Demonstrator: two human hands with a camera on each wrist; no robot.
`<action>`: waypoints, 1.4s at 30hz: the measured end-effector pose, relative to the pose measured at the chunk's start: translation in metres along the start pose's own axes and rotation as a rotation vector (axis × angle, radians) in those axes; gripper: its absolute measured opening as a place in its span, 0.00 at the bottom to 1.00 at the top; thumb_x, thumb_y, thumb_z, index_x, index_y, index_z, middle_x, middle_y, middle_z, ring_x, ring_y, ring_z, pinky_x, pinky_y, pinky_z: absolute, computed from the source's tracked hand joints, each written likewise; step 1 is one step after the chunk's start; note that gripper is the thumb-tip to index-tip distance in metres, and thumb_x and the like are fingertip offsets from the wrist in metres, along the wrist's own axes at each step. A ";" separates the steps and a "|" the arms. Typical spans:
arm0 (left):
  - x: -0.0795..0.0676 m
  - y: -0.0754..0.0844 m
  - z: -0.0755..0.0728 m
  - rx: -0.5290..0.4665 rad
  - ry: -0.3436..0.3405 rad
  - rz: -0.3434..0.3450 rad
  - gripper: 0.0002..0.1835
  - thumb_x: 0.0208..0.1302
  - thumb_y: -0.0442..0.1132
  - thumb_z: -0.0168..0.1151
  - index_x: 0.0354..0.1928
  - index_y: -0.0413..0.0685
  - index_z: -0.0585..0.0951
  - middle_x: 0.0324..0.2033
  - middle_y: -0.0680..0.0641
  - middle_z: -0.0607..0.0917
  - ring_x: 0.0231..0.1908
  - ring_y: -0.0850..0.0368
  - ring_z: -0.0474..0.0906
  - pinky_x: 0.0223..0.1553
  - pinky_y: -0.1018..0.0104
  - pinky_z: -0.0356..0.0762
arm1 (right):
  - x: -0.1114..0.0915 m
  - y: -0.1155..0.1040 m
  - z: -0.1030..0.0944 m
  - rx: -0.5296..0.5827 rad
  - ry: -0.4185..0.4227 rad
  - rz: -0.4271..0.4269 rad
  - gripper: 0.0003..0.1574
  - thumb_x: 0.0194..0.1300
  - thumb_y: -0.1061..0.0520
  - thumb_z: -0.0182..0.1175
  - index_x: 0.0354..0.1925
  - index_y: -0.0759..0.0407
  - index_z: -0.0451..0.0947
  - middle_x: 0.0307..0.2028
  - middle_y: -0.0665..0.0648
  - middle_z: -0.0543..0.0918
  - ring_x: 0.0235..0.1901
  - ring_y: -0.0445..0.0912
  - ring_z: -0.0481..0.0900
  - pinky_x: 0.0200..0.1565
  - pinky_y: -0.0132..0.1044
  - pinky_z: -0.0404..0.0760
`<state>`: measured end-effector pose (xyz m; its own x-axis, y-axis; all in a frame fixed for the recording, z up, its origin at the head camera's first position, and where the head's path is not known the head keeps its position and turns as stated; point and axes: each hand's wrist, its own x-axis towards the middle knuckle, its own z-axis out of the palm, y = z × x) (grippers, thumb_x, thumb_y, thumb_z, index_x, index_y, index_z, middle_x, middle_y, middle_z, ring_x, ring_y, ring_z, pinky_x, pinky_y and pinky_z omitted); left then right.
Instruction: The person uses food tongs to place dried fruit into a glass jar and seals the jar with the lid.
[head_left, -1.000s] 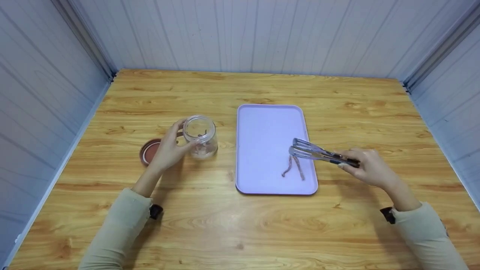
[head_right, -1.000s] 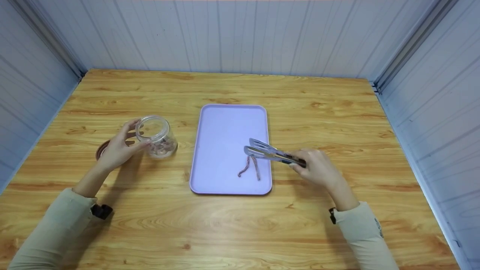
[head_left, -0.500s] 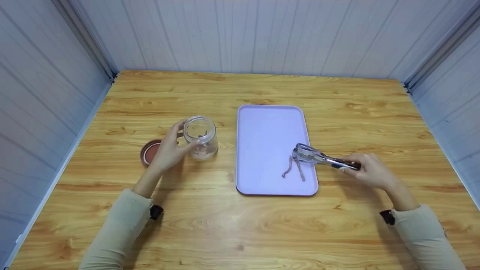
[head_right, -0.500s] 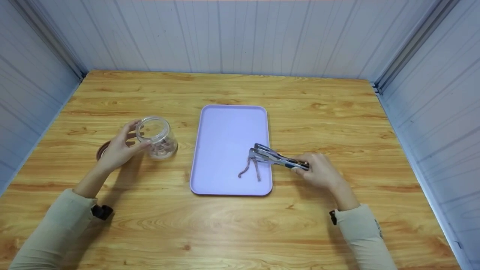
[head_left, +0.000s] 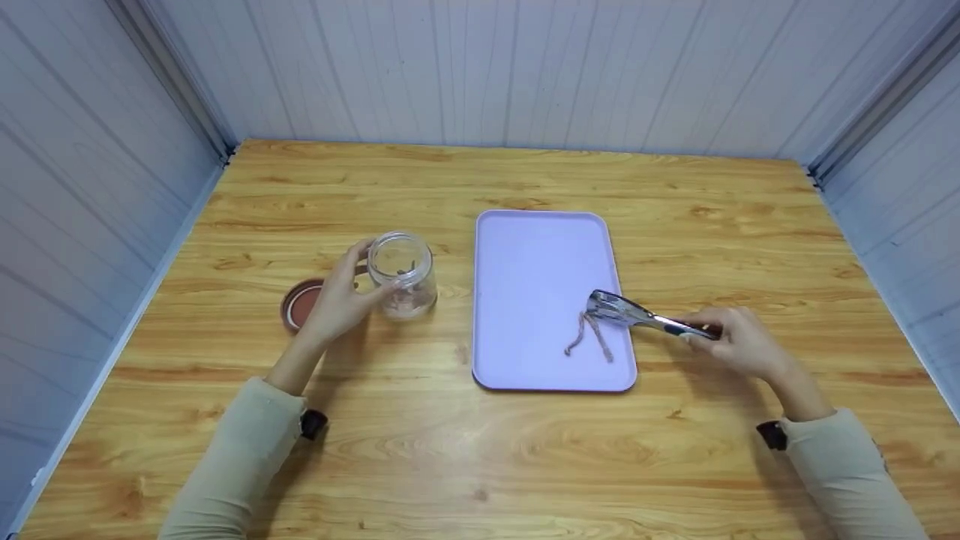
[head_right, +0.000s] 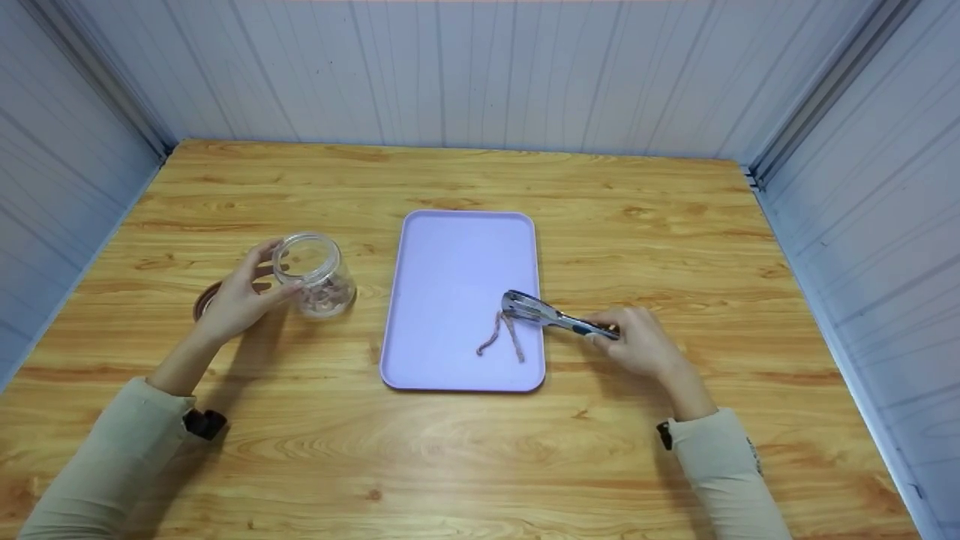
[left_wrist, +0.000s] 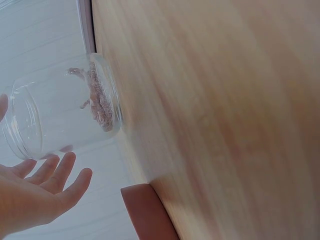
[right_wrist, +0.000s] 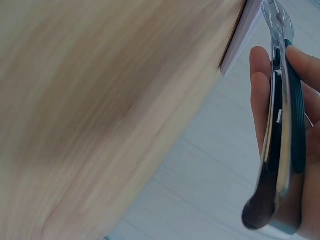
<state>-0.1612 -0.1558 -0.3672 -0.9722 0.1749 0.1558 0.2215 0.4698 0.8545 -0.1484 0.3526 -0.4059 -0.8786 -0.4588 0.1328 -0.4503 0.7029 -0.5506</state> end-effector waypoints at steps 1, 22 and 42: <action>0.000 0.000 0.000 0.000 -0.001 0.000 0.36 0.56 0.38 0.61 0.61 0.32 0.56 0.57 0.34 0.63 0.56 0.42 0.59 0.55 0.52 0.59 | 0.000 0.000 0.000 0.002 0.003 0.002 0.16 0.49 0.68 0.62 0.40 0.62 0.80 0.22 0.49 0.77 0.17 0.39 0.67 0.15 0.31 0.67; 0.013 -0.041 0.004 0.022 0.007 -0.011 0.40 0.52 0.51 0.63 0.63 0.44 0.57 0.57 0.42 0.64 0.56 0.48 0.59 0.55 0.52 0.59 | 0.001 -0.004 0.001 0.018 -0.040 -0.011 0.17 0.49 0.68 0.63 0.41 0.61 0.80 0.26 0.50 0.79 0.17 0.39 0.67 0.17 0.30 0.68; 0.012 -0.042 0.004 0.014 0.015 -0.001 0.41 0.52 0.51 0.63 0.63 0.43 0.57 0.57 0.42 0.64 0.56 0.48 0.60 0.54 0.52 0.59 | -0.002 -0.007 0.002 0.023 0.042 -0.064 0.14 0.51 0.66 0.63 0.40 0.60 0.81 0.19 0.47 0.75 0.13 0.37 0.64 0.12 0.29 0.65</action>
<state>-0.1818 -0.1697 -0.4030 -0.9733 0.1614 0.1630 0.2218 0.4817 0.8478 -0.1433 0.3477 -0.4036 -0.8541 -0.4788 0.2029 -0.5026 0.6599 -0.5584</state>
